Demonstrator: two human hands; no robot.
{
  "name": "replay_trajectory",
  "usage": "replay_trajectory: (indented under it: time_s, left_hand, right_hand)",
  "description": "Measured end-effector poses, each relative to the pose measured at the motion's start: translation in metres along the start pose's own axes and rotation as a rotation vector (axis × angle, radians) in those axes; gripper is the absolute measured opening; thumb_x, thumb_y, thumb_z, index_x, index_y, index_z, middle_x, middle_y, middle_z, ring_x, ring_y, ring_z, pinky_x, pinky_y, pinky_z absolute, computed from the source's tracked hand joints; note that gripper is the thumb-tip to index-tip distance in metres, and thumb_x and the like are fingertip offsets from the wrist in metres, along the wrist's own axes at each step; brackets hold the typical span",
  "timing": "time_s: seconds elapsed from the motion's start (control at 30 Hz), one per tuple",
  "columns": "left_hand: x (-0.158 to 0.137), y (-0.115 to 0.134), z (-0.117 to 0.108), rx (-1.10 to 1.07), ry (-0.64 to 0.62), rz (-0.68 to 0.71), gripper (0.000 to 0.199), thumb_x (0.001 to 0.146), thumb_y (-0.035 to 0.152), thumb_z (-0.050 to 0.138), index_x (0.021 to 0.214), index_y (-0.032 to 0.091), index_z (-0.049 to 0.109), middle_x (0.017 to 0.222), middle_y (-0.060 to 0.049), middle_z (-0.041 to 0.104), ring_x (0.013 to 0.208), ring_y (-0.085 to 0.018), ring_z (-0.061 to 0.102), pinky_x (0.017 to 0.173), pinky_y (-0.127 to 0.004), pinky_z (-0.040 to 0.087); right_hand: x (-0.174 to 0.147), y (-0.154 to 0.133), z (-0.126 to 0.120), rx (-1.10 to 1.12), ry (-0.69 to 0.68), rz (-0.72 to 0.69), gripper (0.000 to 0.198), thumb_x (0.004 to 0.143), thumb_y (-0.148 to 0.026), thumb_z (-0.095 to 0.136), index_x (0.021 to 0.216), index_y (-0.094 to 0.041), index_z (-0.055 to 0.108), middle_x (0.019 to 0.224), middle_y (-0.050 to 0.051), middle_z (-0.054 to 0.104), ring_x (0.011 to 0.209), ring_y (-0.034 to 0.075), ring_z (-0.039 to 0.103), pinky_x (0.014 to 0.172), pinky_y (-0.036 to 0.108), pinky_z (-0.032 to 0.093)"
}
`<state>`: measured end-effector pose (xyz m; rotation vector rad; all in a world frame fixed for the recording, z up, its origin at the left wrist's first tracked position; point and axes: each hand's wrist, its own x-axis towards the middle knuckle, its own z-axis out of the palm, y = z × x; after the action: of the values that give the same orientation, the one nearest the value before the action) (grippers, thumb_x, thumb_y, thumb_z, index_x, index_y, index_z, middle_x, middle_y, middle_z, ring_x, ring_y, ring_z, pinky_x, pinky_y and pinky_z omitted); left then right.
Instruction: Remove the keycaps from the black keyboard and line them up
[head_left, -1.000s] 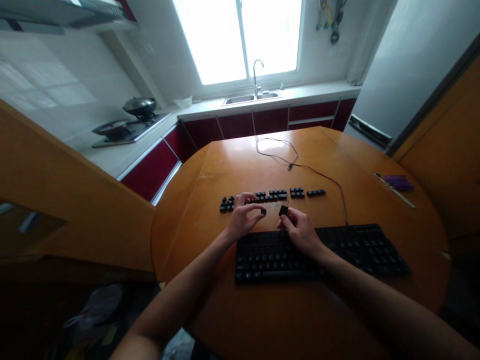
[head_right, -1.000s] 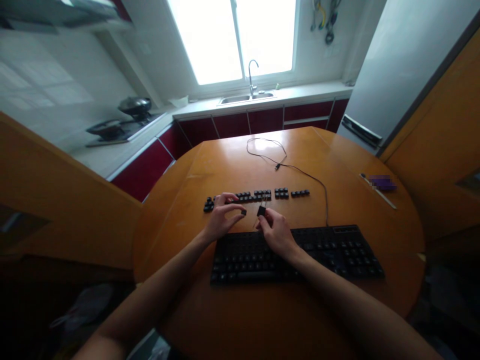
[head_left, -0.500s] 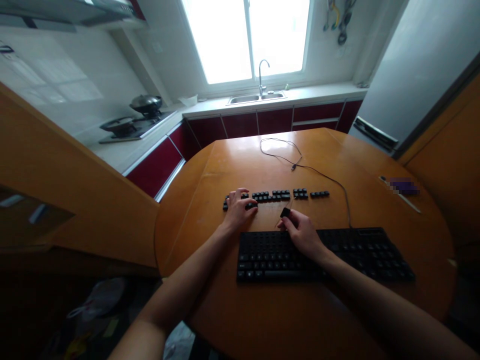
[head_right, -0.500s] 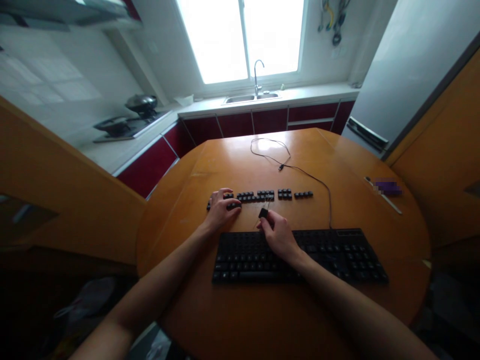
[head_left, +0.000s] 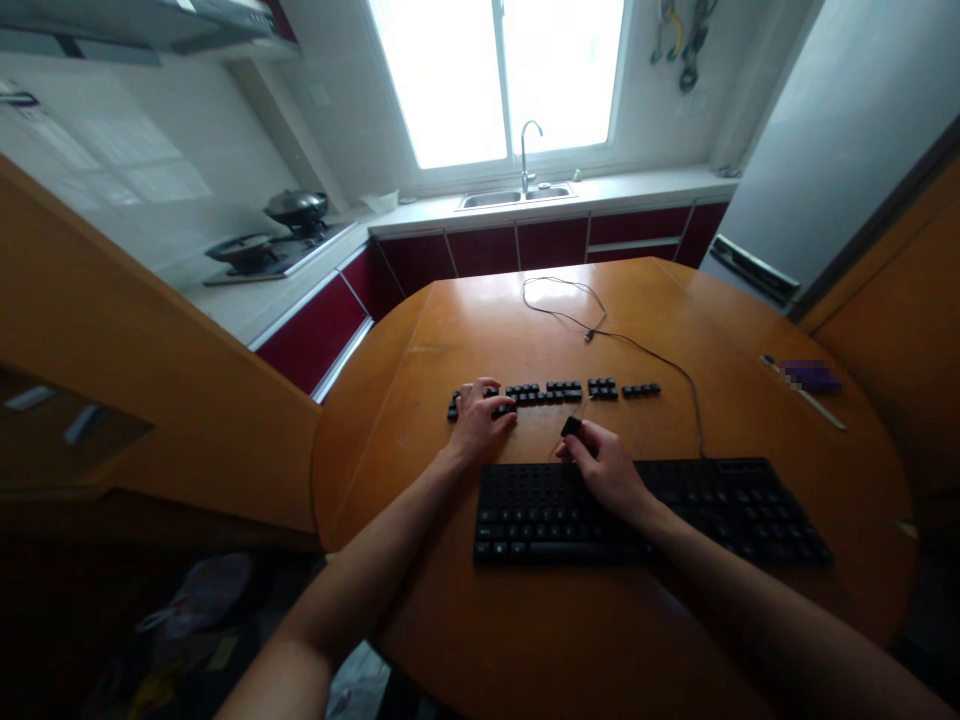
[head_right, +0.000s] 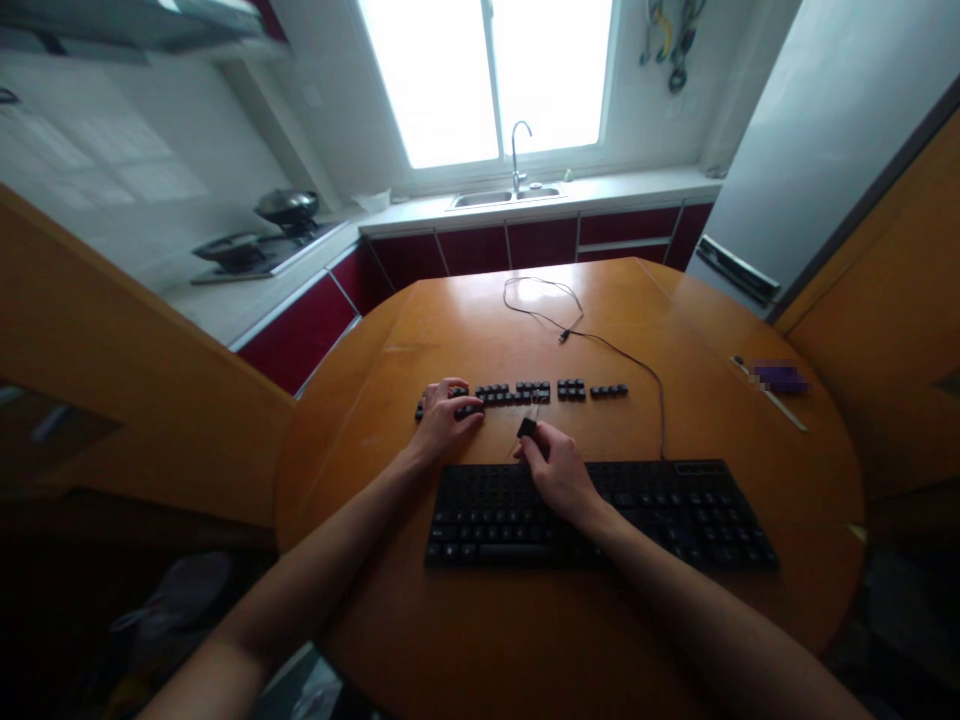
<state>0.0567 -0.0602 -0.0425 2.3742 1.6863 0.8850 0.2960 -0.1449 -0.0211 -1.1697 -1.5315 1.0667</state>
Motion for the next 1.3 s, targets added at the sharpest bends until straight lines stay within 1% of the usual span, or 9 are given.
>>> replay_trajectory:
  time_s: [0.17,0.27,0.57,1.0,1.1,1.2,1.3]
  left_hand:
    - [0.0,0.0,0.003,-0.007,0.031,0.013,0.012,0.079,0.03,0.08,0.091,0.029,0.08,0.123,-0.005,0.057,0.114,-0.028,0.045,0.1,-0.049,0.041]
    - [-0.001,0.001,0.005,-0.013,0.043,0.005,0.012,0.079,0.029,0.08,0.09,0.029,0.079,0.122,-0.005,0.057,0.113,-0.028,0.046,0.1,-0.049,0.041]
    - [-0.001,0.002,0.004,-0.024,0.072,0.013,0.015,0.076,0.027,0.081,0.091,0.028,0.077,0.119,-0.005,0.058,0.112,-0.028,0.047,0.101,-0.05,0.041]
    - [0.0,0.002,0.003,-0.024,0.061,0.014,0.019,0.074,0.025,0.082,0.092,0.027,0.076,0.118,-0.005,0.059,0.111,-0.028,0.047,0.101,-0.049,0.041]
    - [-0.001,0.004,0.003,-0.016,0.06,0.015,0.024,0.075,0.025,0.081,0.098,0.027,0.075,0.118,-0.005,0.059,0.113,-0.029,0.047,0.101,-0.049,0.041]
    - [-0.001,0.004,0.002,-0.006,0.059,0.012,0.036,0.074,0.024,0.081,0.109,0.027,0.072,0.119,-0.006,0.059,0.114,-0.03,0.047,0.102,-0.049,0.041]
    - [-0.001,0.004,0.0,-0.009,0.056,0.012,0.042,0.075,0.025,0.081,0.115,0.027,0.07,0.12,-0.006,0.059,0.115,-0.03,0.048,0.102,-0.047,0.041]
  right_hand:
    - [0.0,0.0,0.0,-0.005,-0.004,0.0,0.024,0.096,-0.035,0.055,0.083,-0.018,0.065,0.08,0.006,0.073,0.074,0.02,0.069,0.07,0.031,0.052]
    - [0.0,-0.001,0.0,-0.011,-0.002,-0.003,0.024,0.096,-0.034,0.055,0.082,-0.018,0.065,0.079,0.006,0.073,0.074,0.02,0.068,0.071,0.031,0.052]
    - [0.0,0.0,0.0,0.0,-0.008,-0.013,0.022,0.096,-0.034,0.055,0.083,-0.018,0.065,0.079,0.006,0.073,0.074,0.019,0.068,0.071,0.031,0.052]
    - [0.002,-0.002,-0.003,0.014,0.014,-0.012,0.026,0.096,-0.038,0.056,0.083,-0.018,0.066,0.079,0.007,0.073,0.072,0.02,0.068,0.068,0.032,0.052]
    - [0.001,-0.003,-0.002,0.02,0.012,-0.016,0.026,0.096,-0.038,0.056,0.083,-0.018,0.066,0.079,0.007,0.073,0.073,0.02,0.068,0.069,0.032,0.052]
    - [0.001,-0.004,-0.002,0.027,0.011,-0.017,0.025,0.095,-0.037,0.056,0.083,-0.018,0.066,0.08,0.007,0.073,0.074,0.02,0.068,0.069,0.032,0.052]
    - [0.003,-0.01,-0.009,0.008,0.037,-0.035,0.024,0.094,-0.036,0.057,0.083,-0.018,0.067,0.081,0.007,0.072,0.074,0.02,0.068,0.069,0.032,0.051]
